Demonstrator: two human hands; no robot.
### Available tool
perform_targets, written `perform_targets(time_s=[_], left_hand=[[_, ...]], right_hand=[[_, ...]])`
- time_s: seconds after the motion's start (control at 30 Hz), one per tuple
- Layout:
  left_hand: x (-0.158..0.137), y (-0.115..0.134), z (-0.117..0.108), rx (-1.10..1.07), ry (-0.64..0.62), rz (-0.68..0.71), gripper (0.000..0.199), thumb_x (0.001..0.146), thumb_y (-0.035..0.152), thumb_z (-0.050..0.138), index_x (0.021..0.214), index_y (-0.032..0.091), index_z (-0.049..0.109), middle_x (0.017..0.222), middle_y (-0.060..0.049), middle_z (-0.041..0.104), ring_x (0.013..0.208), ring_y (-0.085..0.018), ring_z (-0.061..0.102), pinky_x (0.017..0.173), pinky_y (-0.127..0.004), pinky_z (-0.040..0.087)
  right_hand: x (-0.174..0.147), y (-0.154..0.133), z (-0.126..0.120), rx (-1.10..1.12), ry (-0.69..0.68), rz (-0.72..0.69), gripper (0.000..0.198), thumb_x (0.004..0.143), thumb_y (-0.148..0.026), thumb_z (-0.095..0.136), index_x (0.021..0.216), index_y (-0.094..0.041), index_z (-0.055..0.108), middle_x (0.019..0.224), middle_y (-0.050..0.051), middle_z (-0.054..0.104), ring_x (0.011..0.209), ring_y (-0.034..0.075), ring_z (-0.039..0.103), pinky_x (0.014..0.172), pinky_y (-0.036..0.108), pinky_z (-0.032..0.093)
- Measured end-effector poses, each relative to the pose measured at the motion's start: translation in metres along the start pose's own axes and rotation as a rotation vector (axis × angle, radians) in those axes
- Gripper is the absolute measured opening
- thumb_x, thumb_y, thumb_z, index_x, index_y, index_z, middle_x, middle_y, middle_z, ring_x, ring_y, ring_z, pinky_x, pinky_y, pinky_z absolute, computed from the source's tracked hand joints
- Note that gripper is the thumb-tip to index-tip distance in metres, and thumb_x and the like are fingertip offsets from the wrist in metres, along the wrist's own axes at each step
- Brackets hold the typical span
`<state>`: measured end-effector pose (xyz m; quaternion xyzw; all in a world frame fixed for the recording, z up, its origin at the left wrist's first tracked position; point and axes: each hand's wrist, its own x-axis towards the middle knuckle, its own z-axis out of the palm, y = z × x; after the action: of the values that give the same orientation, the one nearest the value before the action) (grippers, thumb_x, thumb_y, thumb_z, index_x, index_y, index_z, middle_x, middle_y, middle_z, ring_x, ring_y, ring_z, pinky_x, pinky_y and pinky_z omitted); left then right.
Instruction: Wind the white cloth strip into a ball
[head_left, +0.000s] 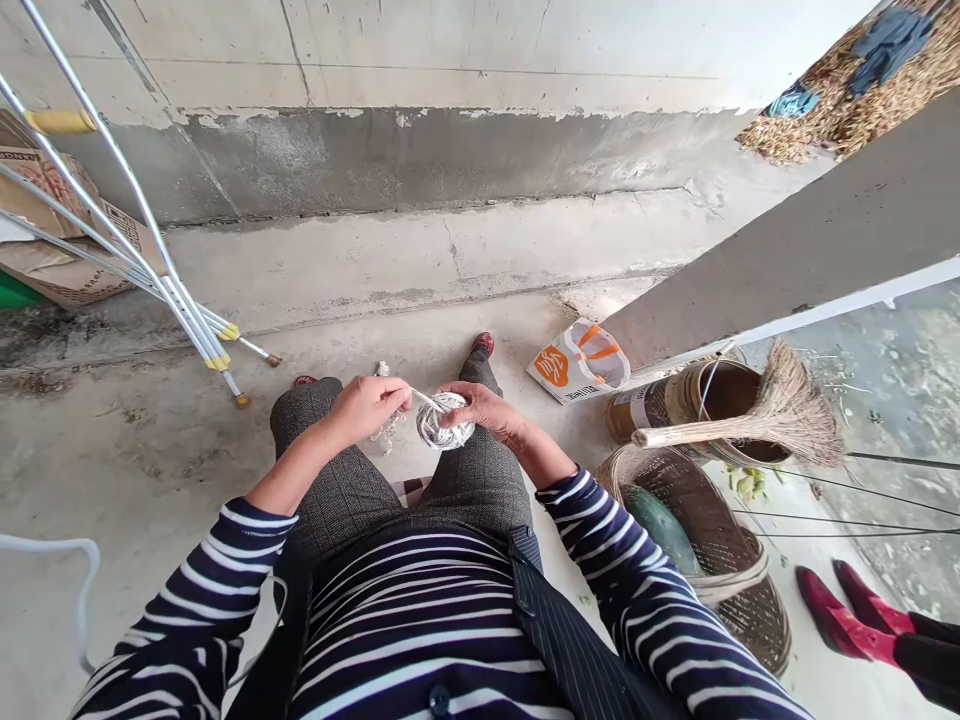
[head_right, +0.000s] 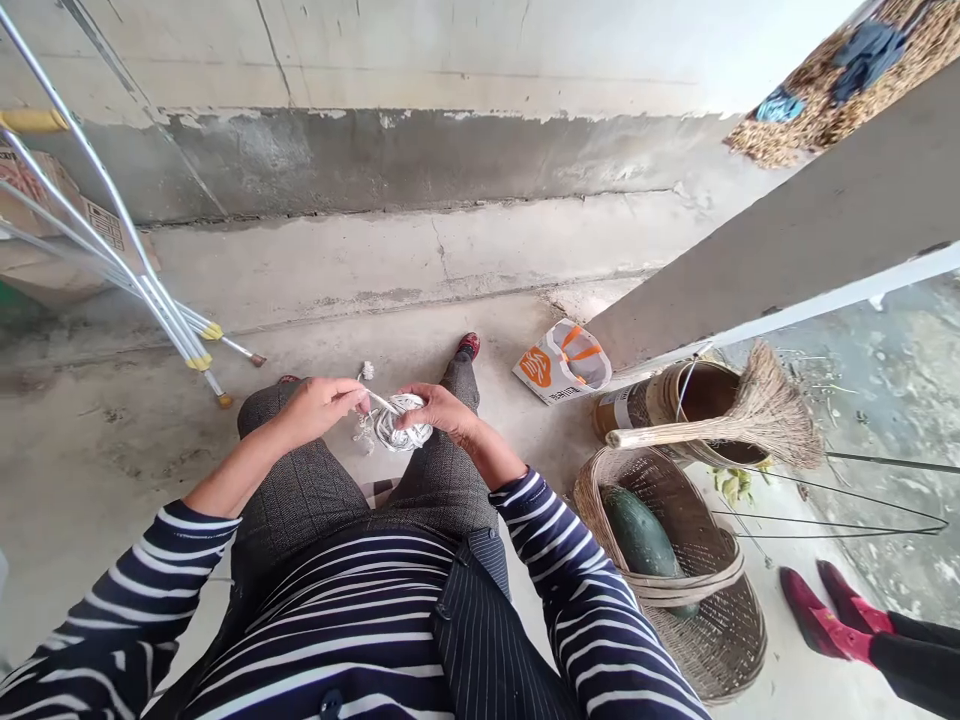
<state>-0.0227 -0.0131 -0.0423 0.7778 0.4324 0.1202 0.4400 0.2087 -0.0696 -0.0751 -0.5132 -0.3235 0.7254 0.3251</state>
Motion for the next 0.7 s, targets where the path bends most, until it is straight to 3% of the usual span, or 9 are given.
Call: perform_targets(time_s=[0.1, 0.23, 0.3, 0.43, 0.57, 0.7], left_hand=[[0.009, -0.007, 0.002, -0.103, 0.006, -0.015, 0.033, 0.09, 0.042, 0.058, 0.073, 0.018, 0.074, 0.072, -0.004, 0.074, 0.067, -0.017, 0.065, 0.063, -0.024, 0.045], [0.007, -0.014, 0.003, -0.07, 0.133, -0.008, 0.024, 0.088, 0.041, 0.063, 0.088, 0.02, 0.075, 0.066, 0.0, 0.07, 0.064, -0.016, 0.064, 0.064, -0.022, 0.045], [0.004, -0.013, 0.0, -0.054, 0.13, 0.004, 0.025, 0.09, 0.042, 0.061, 0.086, 0.021, 0.075, 0.066, 0.001, 0.069, 0.063, -0.015, 0.063, 0.065, -0.022, 0.045], [0.001, -0.014, -0.003, -0.094, -0.063, -0.075, 0.03, 0.088, 0.039, 0.061, 0.069, 0.02, 0.072, 0.067, -0.002, 0.072, 0.065, -0.017, 0.066, 0.065, -0.024, 0.047], [-0.002, -0.014, 0.001, -0.529, -0.309, -0.141, 0.039, 0.087, 0.05, 0.067, 0.072, 0.015, 0.075, 0.078, -0.011, 0.078, 0.074, -0.021, 0.071, 0.068, -0.029, 0.053], [0.002, -0.011, 0.0, -0.806, -0.262, -0.148, 0.047, 0.085, 0.058, 0.073, 0.072, 0.013, 0.071, 0.074, -0.011, 0.074, 0.066, -0.018, 0.066, 0.064, -0.029, 0.052]], right_hand=[[-0.001, 0.0, 0.002, -0.003, -0.024, 0.0, 0.053, 0.046, -0.017, 0.089, 0.096, -0.017, 0.071, 0.077, -0.005, 0.072, 0.074, 0.015, 0.062, 0.074, 0.027, 0.047], [0.0, 0.004, -0.002, -0.001, -0.012, 0.009, 0.052, 0.047, -0.018, 0.088, 0.096, -0.017, 0.072, 0.079, -0.004, 0.072, 0.074, 0.015, 0.063, 0.074, 0.027, 0.047], [0.002, 0.005, -0.007, 0.001, 0.009, 0.01, 0.052, 0.047, -0.02, 0.088, 0.096, -0.017, 0.072, 0.079, -0.003, 0.073, 0.073, 0.015, 0.063, 0.072, 0.027, 0.047], [0.006, 0.005, -0.016, -0.001, 0.059, -0.012, 0.052, 0.046, -0.022, 0.088, 0.095, -0.017, 0.07, 0.078, -0.002, 0.072, 0.07, 0.016, 0.063, 0.069, 0.028, 0.047], [0.01, 0.0, -0.023, -0.019, 0.106, -0.058, 0.054, 0.045, -0.021, 0.09, 0.095, -0.017, 0.068, 0.079, -0.003, 0.071, 0.073, 0.015, 0.063, 0.071, 0.028, 0.047], [0.008, -0.002, -0.022, -0.053, 0.101, -0.062, 0.057, 0.042, -0.017, 0.091, 0.094, -0.017, 0.069, 0.077, -0.005, 0.07, 0.073, 0.015, 0.06, 0.072, 0.027, 0.046]])
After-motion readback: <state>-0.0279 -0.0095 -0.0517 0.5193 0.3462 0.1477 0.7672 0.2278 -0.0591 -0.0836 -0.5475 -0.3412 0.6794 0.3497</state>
